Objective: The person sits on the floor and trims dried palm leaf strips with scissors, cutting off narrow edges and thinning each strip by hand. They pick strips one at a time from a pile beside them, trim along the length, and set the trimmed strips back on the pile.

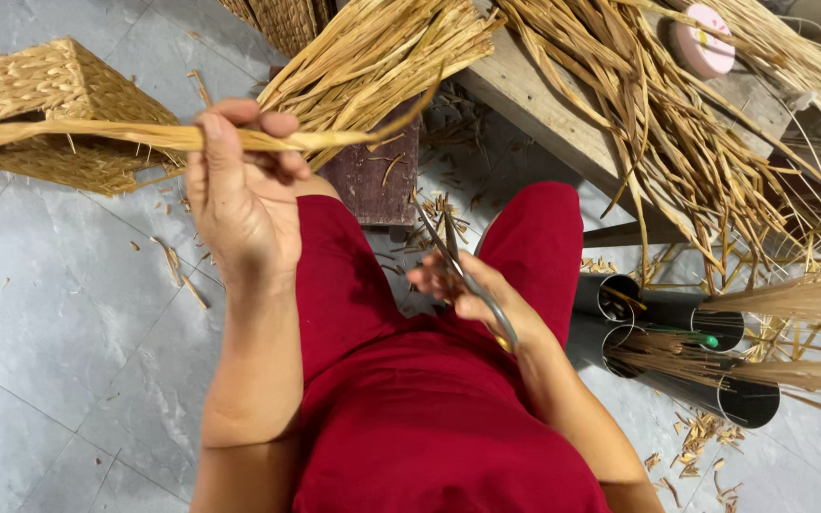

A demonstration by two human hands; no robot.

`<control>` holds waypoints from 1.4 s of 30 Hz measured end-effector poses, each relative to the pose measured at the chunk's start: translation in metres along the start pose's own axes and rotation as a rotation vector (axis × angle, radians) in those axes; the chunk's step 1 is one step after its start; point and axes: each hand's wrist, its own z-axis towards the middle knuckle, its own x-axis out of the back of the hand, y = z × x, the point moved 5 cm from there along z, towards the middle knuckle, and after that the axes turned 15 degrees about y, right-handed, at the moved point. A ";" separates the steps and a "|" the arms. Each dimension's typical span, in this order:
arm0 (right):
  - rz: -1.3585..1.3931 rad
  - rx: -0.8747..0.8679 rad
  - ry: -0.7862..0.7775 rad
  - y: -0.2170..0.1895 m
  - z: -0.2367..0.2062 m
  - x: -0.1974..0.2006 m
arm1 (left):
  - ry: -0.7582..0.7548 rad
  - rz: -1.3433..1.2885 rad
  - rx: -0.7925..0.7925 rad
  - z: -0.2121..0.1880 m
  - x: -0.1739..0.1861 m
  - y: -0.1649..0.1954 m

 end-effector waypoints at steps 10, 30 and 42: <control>0.084 0.083 0.278 -0.031 0.046 0.004 | 0.116 -0.016 0.078 -0.005 0.037 -0.004; 0.047 0.159 0.586 -0.046 0.029 0.039 | 0.231 0.206 -0.141 0.011 0.081 0.018; 0.096 0.420 0.557 -0.078 0.017 0.013 | -0.794 1.445 0.139 -0.092 -0.001 -0.129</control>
